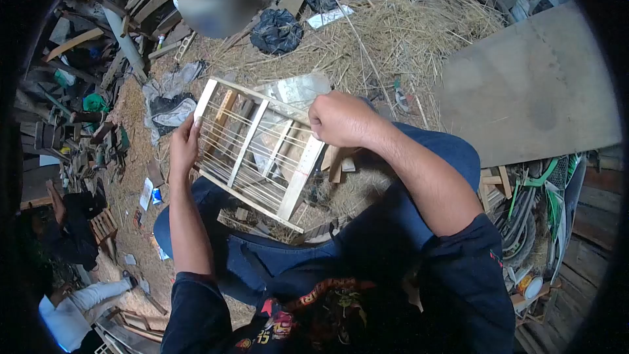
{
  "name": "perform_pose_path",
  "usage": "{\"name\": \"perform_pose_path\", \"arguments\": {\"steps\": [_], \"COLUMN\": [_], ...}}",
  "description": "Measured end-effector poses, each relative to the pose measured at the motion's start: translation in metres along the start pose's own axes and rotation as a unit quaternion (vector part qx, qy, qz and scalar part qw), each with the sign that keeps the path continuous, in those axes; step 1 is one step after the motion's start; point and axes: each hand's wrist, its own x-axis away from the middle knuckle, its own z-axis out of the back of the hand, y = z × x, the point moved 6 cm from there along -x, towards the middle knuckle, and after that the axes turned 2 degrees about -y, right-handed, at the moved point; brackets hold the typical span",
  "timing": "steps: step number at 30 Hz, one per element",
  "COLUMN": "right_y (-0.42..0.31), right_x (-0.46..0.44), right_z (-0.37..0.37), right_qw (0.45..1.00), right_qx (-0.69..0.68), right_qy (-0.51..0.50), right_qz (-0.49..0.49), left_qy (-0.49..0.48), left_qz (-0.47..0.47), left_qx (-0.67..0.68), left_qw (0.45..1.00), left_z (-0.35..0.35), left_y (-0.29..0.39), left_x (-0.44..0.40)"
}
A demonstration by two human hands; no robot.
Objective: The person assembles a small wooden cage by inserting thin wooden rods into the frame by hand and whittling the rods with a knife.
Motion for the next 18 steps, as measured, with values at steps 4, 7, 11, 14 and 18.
{"name": "perform_pose_path", "arguments": {"steps": [4,7,11,14,18], "right_y": [-0.001,-0.002,0.0,0.002,0.001], "right_x": [-0.001,-0.002,-0.004,-0.005,-0.004], "right_z": [0.001,0.002,0.002,0.002,0.004], "right_qw": [1.0,1.0,1.0,1.0,1.0], "right_qx": [-0.007,0.011,0.008,0.009,0.006], "right_qy": [0.002,-0.006,-0.009,-0.007,0.0], "right_qz": [0.011,0.02,0.014,0.016,0.013], "left_qy": [-0.006,-0.002,-0.007,-0.005,-0.021], "left_qz": [0.012,0.025,0.05,0.039,0.045], "left_qx": [0.0,-0.012,-0.031,-0.031,0.005], "left_qw": [1.0,1.0,0.998,0.999,0.999], "left_z": [0.0,0.005,0.007,0.003,0.001], "left_y": [0.007,0.015,0.015,0.005,0.012], "left_x": [0.003,0.006,0.006,0.003,0.003]}}
